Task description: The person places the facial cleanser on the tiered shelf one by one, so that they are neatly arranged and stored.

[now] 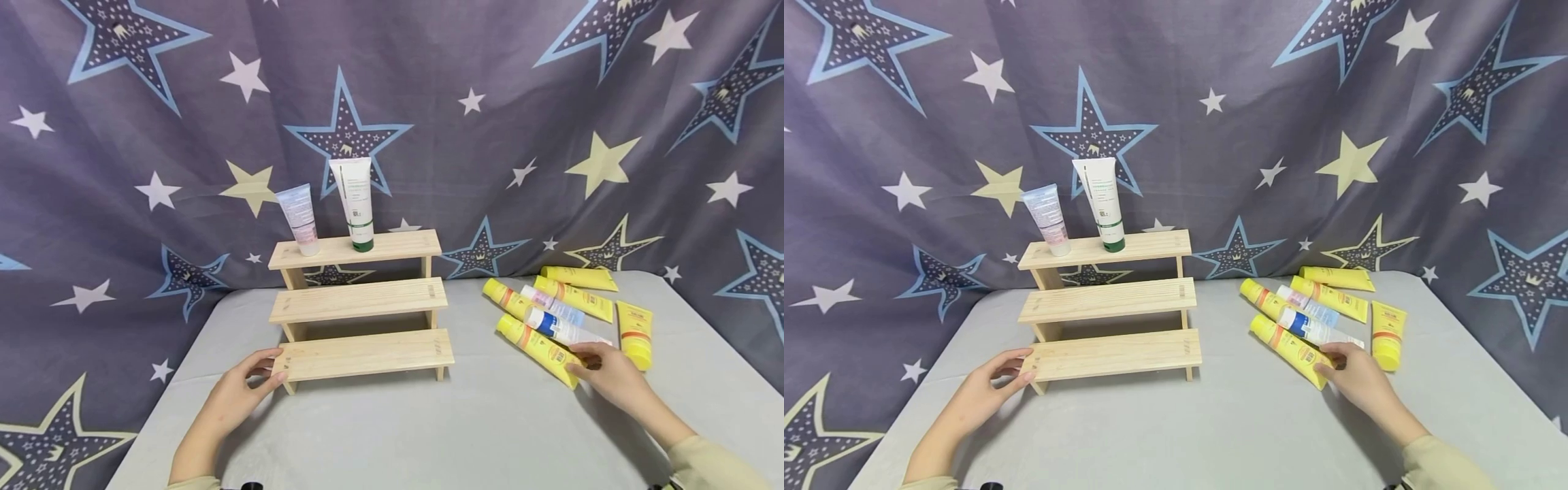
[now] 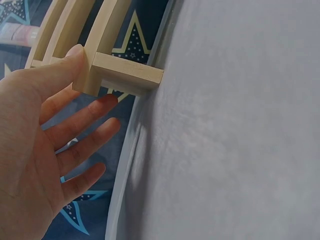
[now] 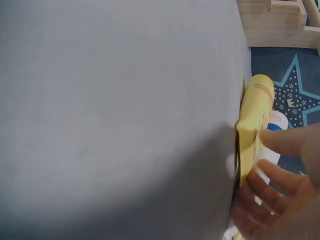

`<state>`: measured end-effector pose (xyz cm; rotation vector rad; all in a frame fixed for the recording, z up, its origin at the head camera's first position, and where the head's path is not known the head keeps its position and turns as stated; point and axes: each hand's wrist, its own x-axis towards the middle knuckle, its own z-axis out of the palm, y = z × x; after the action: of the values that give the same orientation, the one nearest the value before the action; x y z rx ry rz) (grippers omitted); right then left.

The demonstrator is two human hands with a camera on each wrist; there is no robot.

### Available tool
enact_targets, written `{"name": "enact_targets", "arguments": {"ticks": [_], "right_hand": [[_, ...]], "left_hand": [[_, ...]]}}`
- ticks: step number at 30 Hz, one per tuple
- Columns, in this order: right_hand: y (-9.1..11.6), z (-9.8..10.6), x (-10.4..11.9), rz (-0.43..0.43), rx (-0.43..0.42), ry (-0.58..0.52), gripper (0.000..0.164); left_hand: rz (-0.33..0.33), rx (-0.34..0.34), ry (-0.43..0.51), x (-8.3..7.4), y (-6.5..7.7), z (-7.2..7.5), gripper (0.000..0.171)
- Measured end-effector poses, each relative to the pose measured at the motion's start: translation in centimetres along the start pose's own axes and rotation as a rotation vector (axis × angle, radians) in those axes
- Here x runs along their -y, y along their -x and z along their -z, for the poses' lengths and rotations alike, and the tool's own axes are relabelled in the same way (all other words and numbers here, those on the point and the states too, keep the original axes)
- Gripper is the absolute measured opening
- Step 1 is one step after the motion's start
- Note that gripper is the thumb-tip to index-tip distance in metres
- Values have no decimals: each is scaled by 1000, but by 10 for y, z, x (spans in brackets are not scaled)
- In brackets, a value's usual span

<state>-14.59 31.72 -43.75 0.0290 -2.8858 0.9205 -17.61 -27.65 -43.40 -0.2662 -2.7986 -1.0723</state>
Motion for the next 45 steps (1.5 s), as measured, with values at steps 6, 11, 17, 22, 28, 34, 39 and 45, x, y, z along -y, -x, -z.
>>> {"name": "enact_targets", "arguments": {"ticks": [6,11,17,22,28,34,39,45], "right_hand": [[-3,-1,1,-36,79,42,53],[-2,-1,-1,-69,96,33,60],[-1,-2,-1,-78,87,19,60],[-1,-4,3,-66,29,-11,53],[-3,-5,13,-56,-12,-36,45],[-5,-12,16,13,-83,-77,32],[-8,-13,16,36,-117,-103,31],[-9,-10,19,30,-173,-145,35]], "left_hand": [[7,-2,8,-1,1,0,46],[1,-6,12,-1,0,-1,45],[0,-9,9,-2,-1,-1,45],[-3,-11,1,-2,-2,0,45],[0,-11,-1,-1,-3,1,44],[12,-5,1,-2,-1,1,45],[12,-9,10,-1,0,0,45],[15,-10,2,-1,0,0,45]]}}
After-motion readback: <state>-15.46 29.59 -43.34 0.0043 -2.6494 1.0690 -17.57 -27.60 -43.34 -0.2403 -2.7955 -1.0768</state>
